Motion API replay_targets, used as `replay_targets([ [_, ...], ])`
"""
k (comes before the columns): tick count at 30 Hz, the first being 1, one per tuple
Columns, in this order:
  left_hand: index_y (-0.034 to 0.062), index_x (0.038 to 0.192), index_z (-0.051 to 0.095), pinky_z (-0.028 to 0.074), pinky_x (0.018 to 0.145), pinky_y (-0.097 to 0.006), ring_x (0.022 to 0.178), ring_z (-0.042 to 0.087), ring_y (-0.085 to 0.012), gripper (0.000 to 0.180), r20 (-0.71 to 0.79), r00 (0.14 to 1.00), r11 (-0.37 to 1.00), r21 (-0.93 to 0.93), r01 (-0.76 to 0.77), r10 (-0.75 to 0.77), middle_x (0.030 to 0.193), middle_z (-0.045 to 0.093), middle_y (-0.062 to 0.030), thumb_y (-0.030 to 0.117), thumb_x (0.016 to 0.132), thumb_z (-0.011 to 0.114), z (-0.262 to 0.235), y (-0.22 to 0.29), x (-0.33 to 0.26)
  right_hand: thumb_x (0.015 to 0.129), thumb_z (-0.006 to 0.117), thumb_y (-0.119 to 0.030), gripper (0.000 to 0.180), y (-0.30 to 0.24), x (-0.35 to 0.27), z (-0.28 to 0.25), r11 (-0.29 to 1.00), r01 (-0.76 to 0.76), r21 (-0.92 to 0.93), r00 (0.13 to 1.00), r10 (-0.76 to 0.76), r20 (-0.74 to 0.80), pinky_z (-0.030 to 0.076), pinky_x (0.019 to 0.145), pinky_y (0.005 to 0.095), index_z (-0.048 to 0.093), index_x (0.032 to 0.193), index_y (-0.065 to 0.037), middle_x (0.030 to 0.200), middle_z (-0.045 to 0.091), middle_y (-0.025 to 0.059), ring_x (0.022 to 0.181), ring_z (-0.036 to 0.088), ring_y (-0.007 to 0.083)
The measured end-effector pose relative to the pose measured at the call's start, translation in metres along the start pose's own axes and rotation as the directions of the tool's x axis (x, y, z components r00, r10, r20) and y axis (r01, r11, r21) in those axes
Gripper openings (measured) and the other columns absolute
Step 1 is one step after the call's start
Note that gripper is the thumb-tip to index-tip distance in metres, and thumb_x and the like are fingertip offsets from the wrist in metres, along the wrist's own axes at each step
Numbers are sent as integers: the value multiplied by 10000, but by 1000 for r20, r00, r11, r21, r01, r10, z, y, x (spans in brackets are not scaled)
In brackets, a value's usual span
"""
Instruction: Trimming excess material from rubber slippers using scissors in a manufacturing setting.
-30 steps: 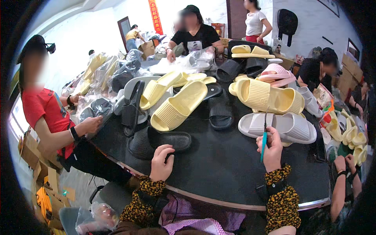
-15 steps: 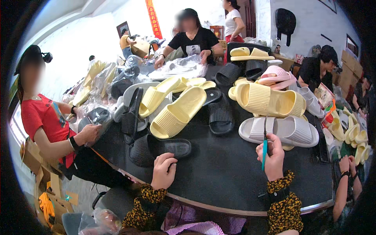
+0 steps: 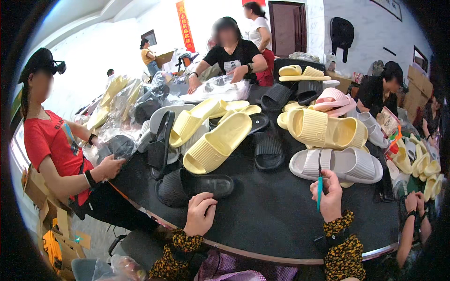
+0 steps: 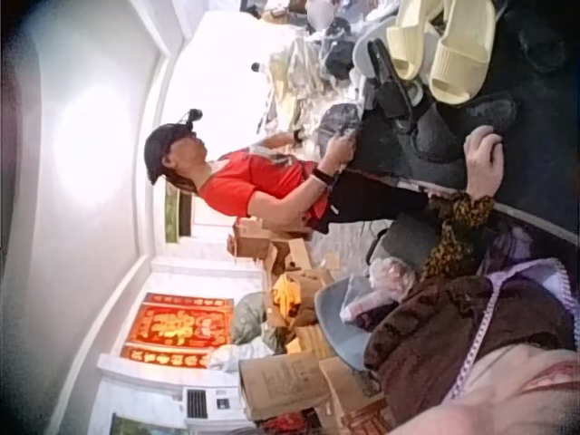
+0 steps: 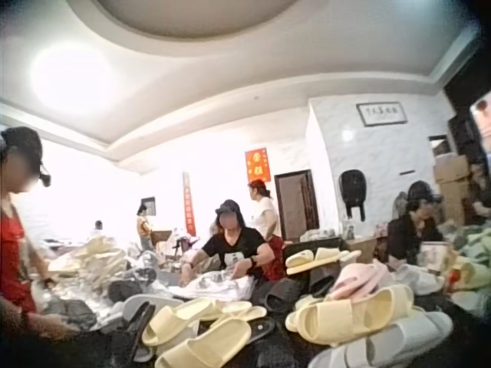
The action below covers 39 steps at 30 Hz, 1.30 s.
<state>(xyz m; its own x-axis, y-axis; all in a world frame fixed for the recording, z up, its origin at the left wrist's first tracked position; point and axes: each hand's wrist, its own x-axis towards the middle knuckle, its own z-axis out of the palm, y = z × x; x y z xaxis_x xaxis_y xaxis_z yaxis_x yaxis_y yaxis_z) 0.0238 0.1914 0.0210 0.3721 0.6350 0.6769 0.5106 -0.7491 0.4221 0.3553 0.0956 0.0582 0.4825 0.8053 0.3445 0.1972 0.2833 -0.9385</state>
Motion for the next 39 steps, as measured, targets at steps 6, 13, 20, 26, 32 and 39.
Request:
replay_targets([
  [6,33,835,627,430,819,-361,931,563,-282,125,12,1000,1000,-8,9,-9,997,602,-120,-21,723,631,-2,1,0,805,587,-7,409,4,2,-1,994,41,-97,999,-39,28,435,516,203,410,1171,31,750,565,50,607,522,76],
  [13,37,829,635,415,797,-346,904,566,-259,118,24,1000,1000,-22,11,-11,984,604,-110,-12,722,639,-1,0,-1,814,578,-16,429,3,0,-1,990,30,-140,999,-26,27,436,506,205,384,1190,53,740,555,53,599,522,83],
  [20,43,830,636,418,824,-353,922,575,-272,131,56,997,997,-45,57,-55,1002,615,-118,-9,711,637,-4,1,0,823,573,-32,422,6,-1,-4,984,41,-176,998,-33,46,447,513,204,379,1189,47,752,554,59,594,521,81],
  [26,43,836,635,416,821,-353,935,569,-274,145,68,996,997,-52,65,-62,1007,611,-121,-16,704,639,-5,3,1,824,572,-38,419,8,0,-4,979,35,-199,999,-27,44,438,506,200,378,1186,45,753,554,62,589,515,79],
  [32,37,838,637,404,803,-343,899,565,-259,137,61,997,998,-41,50,-47,989,605,-108,-14,712,645,-8,3,3,822,562,-28,408,8,1,-2,973,54,-225,997,-41,61,431,498,201,384,1182,44,739,553,62,575,508,78],
  [39,41,854,629,411,823,-359,937,559,-279,150,66,996,996,-57,69,-65,1014,603,-127,-12,714,638,-6,2,1,817,565,-29,399,11,1,-4,968,69,-240,996,-53,73,425,496,200,392,1169,42,733,547,56,570,504,76],
])
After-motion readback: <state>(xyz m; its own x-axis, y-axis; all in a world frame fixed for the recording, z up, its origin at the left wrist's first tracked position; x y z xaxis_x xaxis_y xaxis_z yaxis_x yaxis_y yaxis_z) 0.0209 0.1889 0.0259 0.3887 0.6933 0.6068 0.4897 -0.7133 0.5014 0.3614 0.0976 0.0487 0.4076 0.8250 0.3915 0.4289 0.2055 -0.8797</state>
